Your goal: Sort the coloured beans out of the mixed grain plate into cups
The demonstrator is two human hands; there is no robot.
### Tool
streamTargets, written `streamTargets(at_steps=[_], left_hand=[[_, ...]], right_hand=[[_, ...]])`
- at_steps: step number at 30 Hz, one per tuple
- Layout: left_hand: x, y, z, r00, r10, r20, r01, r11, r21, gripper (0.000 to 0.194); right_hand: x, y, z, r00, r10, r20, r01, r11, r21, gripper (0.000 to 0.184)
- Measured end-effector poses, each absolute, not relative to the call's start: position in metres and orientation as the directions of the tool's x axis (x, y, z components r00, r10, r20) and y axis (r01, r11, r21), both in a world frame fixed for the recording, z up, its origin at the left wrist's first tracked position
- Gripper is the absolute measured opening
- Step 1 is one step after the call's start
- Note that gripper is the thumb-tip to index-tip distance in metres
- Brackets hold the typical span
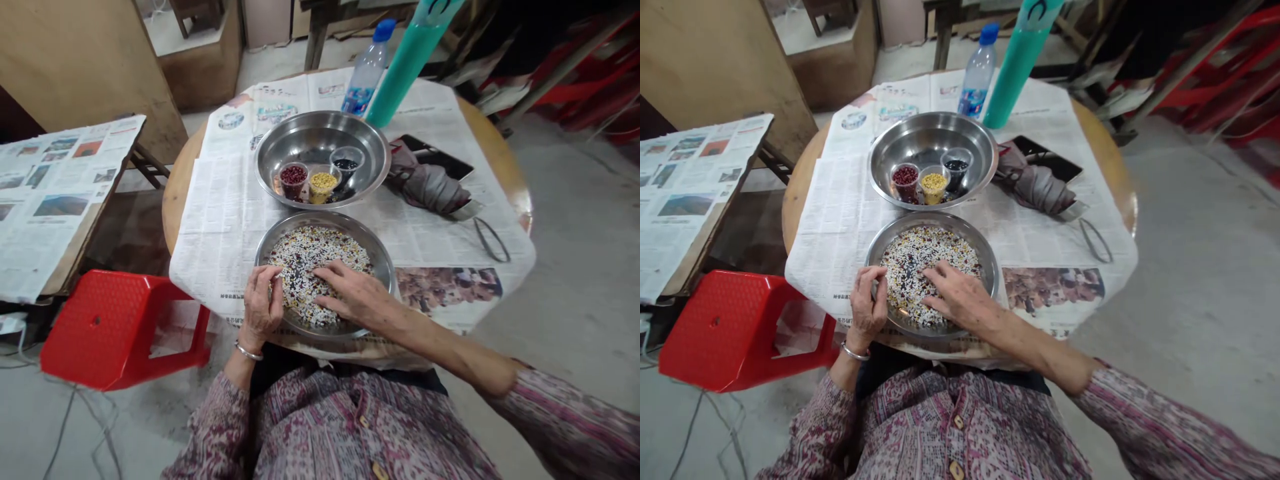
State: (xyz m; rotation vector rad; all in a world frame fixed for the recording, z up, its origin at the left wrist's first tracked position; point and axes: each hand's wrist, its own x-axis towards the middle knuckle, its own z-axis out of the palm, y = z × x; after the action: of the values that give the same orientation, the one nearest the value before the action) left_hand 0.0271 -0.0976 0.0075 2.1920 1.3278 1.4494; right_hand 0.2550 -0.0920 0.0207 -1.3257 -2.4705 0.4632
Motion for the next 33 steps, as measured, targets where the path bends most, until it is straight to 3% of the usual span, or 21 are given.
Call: streamTargets(at_steps=[3, 5, 12, 14, 18, 21, 25, 28, 33], left_hand=[[0.027, -0.098, 0.007, 0.121, 0.76, 0.638, 0.575, -0.578, 0.579, 0.02], [0.027, -0.097, 0.008, 0.119, 0.756, 0.644, 0.57, -0.583, 0.579, 0.02], [0.028, -0.096, 0.01, 0.109, 0.748, 0.655, 0.559, -0.591, 0.582, 0.021], [0.028, -0.097, 0.009, 0.111, 0.751, 0.651, 0.572, -0.584, 0.576, 0.021], [0.027, -0.097, 0.007, 0.108, 0.753, 0.649, 0.582, -0.578, 0.573, 0.02], [0.027, -0.097, 0.006, 0.116, 0.75, 0.651, 0.566, -0.589, 0.577, 0.02], [0.027, -0.097, 0.006, 0.123, 0.756, 0.643, 0.575, -0.582, 0.574, 0.019], [0.027, -0.097, 0.006, 0.123, 0.751, 0.649, 0.58, -0.585, 0.567, 0.018], [0.027, -0.097, 0.007, 0.122, 0.752, 0.648, 0.57, -0.588, 0.574, 0.017]], right_hand=[[0.229, -0.077, 0.013, -0.572, 0.805, 0.155, 0.625, 0.551, -0.553, 0.029], [0.215, -0.057, 0.014, -0.59, 0.787, 0.182, 0.586, 0.572, -0.574, 0.029], [0.197, -0.012, 0.028, -0.699, 0.681, 0.22, 0.573, 0.716, -0.399, 0.03], [0.201, -0.017, 0.029, -0.754, 0.627, 0.194, 0.527, 0.755, -0.39, 0.033], [0.221, -0.048, 0.035, -0.849, 0.509, 0.141, 0.421, 0.813, -0.401, 0.014], [0.236, -0.076, 0.041, -0.846, 0.523, 0.101, 0.44, 0.793, -0.421, 0.022], [0.242, -0.091, 0.04, -0.893, 0.442, 0.079, 0.38, 0.837, -0.393, 0.018], [0.243, -0.074, 0.032, -0.836, 0.54, 0.096, 0.493, 0.817, -0.3, 0.021], [0.247, -0.03, 0.03, -0.5, 0.853, 0.15, 0.82, 0.522, -0.236, 0.029]])
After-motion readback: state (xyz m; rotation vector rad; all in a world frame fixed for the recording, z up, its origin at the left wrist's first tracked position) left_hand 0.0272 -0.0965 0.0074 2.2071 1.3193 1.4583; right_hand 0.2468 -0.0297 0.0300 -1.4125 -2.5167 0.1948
